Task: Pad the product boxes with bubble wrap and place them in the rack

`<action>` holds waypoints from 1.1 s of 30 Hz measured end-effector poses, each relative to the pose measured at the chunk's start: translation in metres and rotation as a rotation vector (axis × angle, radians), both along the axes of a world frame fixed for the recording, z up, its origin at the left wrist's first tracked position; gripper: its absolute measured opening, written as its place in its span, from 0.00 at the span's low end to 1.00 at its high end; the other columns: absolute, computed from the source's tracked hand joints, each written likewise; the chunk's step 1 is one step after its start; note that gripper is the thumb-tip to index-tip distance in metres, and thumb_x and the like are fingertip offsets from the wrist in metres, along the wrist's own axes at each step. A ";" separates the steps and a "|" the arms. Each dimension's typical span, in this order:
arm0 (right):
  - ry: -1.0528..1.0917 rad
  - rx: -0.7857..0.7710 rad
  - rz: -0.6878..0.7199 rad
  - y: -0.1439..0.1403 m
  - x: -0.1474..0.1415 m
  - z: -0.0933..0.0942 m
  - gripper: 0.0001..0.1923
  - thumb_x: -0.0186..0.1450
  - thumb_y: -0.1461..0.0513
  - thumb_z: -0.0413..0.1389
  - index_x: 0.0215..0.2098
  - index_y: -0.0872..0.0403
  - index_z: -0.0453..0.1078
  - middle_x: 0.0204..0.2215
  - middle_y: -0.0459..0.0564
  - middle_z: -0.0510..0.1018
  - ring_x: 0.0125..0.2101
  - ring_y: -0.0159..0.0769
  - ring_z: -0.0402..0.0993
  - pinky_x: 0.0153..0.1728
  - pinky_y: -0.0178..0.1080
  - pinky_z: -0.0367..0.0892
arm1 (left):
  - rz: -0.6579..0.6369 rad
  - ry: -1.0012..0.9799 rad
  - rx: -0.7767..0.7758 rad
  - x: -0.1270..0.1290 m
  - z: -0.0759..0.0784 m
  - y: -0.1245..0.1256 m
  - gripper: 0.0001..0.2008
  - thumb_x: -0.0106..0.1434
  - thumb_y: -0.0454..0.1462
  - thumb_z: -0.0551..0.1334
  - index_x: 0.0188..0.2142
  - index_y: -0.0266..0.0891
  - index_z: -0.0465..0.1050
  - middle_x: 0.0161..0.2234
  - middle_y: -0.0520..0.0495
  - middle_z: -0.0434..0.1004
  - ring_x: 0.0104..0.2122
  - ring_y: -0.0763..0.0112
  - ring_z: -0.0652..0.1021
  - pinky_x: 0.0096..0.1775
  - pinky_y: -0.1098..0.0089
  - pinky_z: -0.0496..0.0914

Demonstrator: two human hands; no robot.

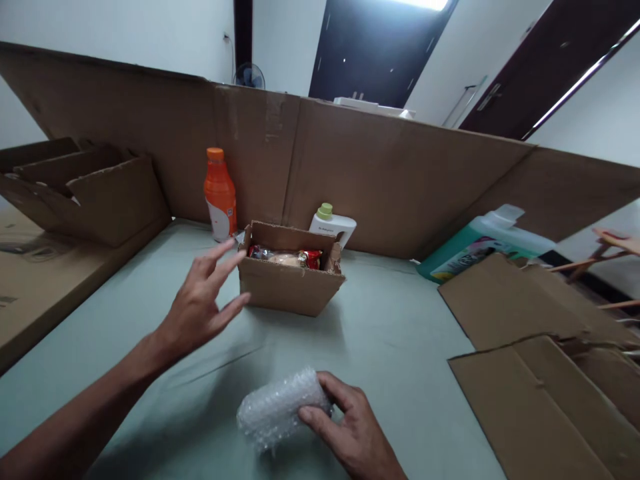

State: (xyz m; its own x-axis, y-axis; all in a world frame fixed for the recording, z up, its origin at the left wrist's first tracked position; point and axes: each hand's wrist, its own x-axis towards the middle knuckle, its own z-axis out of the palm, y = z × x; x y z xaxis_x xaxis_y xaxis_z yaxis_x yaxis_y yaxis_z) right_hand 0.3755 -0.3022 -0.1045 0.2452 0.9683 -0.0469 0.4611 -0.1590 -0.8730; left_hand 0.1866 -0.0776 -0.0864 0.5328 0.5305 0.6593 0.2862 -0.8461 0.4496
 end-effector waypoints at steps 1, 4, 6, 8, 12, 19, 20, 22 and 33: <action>-0.026 0.025 -0.018 0.002 0.006 0.005 0.14 0.64 0.51 0.60 0.33 0.52 0.78 0.27 0.48 0.79 0.28 0.38 0.74 0.30 0.36 0.71 | 0.027 -0.005 0.047 0.011 0.001 0.011 0.24 0.63 0.35 0.64 0.59 0.40 0.67 0.66 0.35 0.59 0.65 0.48 0.63 0.62 0.43 0.62; -0.095 0.115 -0.113 0.006 0.027 0.011 0.13 0.62 0.52 0.62 0.39 0.51 0.80 0.30 0.49 0.83 0.29 0.41 0.79 0.32 0.38 0.76 | 0.002 0.028 0.046 0.028 -0.013 0.025 0.11 0.61 0.29 0.62 0.43 0.39 0.75 0.68 0.36 0.55 0.66 0.46 0.63 0.60 0.43 0.66; -0.122 0.193 -0.219 0.005 0.045 0.013 0.14 0.58 0.52 0.66 0.40 0.50 0.81 0.31 0.49 0.84 0.29 0.43 0.81 0.31 0.38 0.78 | -0.047 0.014 0.025 0.027 -0.028 0.020 0.09 0.61 0.26 0.60 0.38 0.39 0.75 0.70 0.37 0.50 0.66 0.46 0.62 0.59 0.46 0.68; -0.139 0.295 -0.346 0.005 0.063 0.016 0.16 0.55 0.52 0.69 0.39 0.49 0.81 0.31 0.49 0.85 0.29 0.43 0.81 0.29 0.37 0.79 | -0.073 -0.020 0.025 0.022 -0.039 0.012 0.12 0.60 0.24 0.59 0.39 0.39 0.75 0.73 0.39 0.43 0.68 0.47 0.58 0.59 0.48 0.69; -0.182 0.469 -0.563 0.019 0.084 0.036 0.17 0.54 0.51 0.69 0.41 0.46 0.80 0.30 0.48 0.84 0.27 0.41 0.81 0.26 0.37 0.78 | -0.089 -0.055 0.019 0.016 -0.047 0.004 0.14 0.61 0.23 0.59 0.41 0.40 0.74 0.74 0.43 0.37 0.70 0.47 0.56 0.60 0.49 0.69; -0.655 0.399 -0.288 0.084 0.092 0.085 0.14 0.63 0.49 0.60 0.40 0.48 0.78 0.29 0.46 0.82 0.27 0.37 0.76 0.26 0.37 0.71 | -0.117 -0.102 -0.005 0.018 -0.050 0.008 0.15 0.60 0.23 0.59 0.42 0.41 0.73 0.74 0.43 0.40 0.69 0.47 0.59 0.58 0.48 0.71; -0.729 0.335 -0.182 0.095 0.093 0.088 0.13 0.64 0.51 0.58 0.40 0.49 0.78 0.30 0.46 0.82 0.27 0.37 0.76 0.27 0.37 0.70 | -0.118 -0.097 -0.004 0.018 -0.051 0.008 0.15 0.60 0.23 0.60 0.43 0.41 0.74 0.74 0.43 0.40 0.69 0.47 0.59 0.58 0.47 0.71; -0.875 0.194 -0.005 0.116 0.094 0.093 0.12 0.64 0.56 0.55 0.40 0.51 0.78 0.33 0.48 0.84 0.28 0.38 0.77 0.28 0.37 0.68 | -0.120 -0.092 -0.001 0.017 -0.052 0.008 0.16 0.60 0.23 0.60 0.43 0.42 0.74 0.73 0.44 0.42 0.68 0.47 0.60 0.58 0.47 0.72; -1.266 -0.068 0.302 0.171 0.086 0.101 0.08 0.62 0.65 0.56 0.28 0.51 0.77 0.25 0.48 0.81 0.25 0.36 0.74 0.28 0.37 0.58 | -0.126 -0.126 -0.027 0.020 -0.054 0.013 0.14 0.60 0.25 0.60 0.43 0.41 0.75 0.73 0.43 0.46 0.66 0.49 0.64 0.57 0.48 0.73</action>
